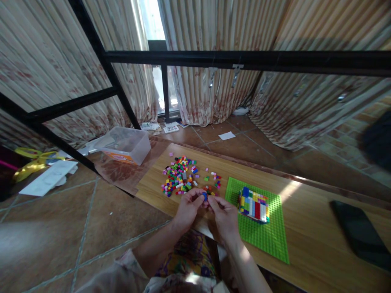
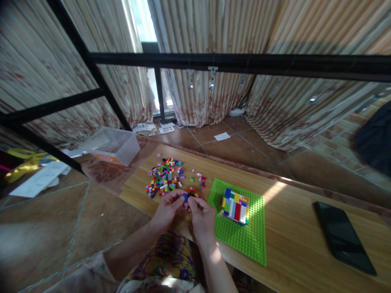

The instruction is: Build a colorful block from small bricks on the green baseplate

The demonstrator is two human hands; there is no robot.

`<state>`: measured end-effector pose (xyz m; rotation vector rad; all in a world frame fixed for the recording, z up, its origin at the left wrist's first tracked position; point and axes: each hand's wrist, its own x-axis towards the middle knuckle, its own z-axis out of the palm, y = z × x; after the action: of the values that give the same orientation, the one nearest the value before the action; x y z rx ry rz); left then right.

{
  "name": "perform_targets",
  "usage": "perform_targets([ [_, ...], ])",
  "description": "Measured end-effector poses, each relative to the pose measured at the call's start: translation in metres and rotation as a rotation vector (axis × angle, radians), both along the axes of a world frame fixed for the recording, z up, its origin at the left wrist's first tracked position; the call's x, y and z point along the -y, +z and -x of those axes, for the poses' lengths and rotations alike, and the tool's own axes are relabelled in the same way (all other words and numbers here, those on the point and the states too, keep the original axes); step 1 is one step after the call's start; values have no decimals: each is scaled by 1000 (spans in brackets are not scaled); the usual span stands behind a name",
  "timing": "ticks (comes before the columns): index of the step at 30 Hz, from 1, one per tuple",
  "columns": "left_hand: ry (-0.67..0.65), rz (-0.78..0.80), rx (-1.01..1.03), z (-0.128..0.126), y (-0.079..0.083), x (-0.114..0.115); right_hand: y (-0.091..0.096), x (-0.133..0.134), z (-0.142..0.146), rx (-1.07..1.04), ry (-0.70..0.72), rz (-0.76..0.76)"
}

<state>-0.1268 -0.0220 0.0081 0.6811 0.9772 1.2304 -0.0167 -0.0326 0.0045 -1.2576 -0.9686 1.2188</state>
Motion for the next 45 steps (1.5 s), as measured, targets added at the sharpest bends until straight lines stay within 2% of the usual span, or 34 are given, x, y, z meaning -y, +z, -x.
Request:
perform_targets([
  [2, -7, 4, 8, 2, -1, -1, -1, -2, -3, -59, -43, 38],
  [4, -14, 20, 15, 5, -4, -1, -5, -4, -8, -19, -71, 48],
  [6, -16, 31, -12, 8, -8, -1, -8, -6, -14, 120, -87, 10],
  [11, 19, -21, -216, 16, -13, -1, -13, -15, -26, 621, -114, -190],
  [14, 15, -39, -242, 16, -13, -2, -11, -17, -25, 768, -114, -217],
  [17, -9, -32, -209, 14, -12, -1, -5, -10, -19, 712, -90, -223],
  [21, -25, -85, -202, 6, -10, 4, 2, 7, -11, 462, 20, -140],
  [27, -93, -172, -258, -13, -5, 11, 10, 20, -20, 397, -26, -79],
  [32, -153, -246, -366, -17, -5, 12, 18, 17, -51, 500, -87, -91],
  [36, -146, -385, -657, -1, -7, 9, 29, -2, -99, 630, -268, -146],
  [37, -148, -415, -724, 4, -7, 8, 31, -9, -112, 677, -274, -167],
  [41, -118, -526, -907, 16, -10, 6, 29, -33, -147, 865, -166, -226],
  [45, -114, -578, -930, 17, -13, 6, 20, -44, -154, 988, -29, -240],
])
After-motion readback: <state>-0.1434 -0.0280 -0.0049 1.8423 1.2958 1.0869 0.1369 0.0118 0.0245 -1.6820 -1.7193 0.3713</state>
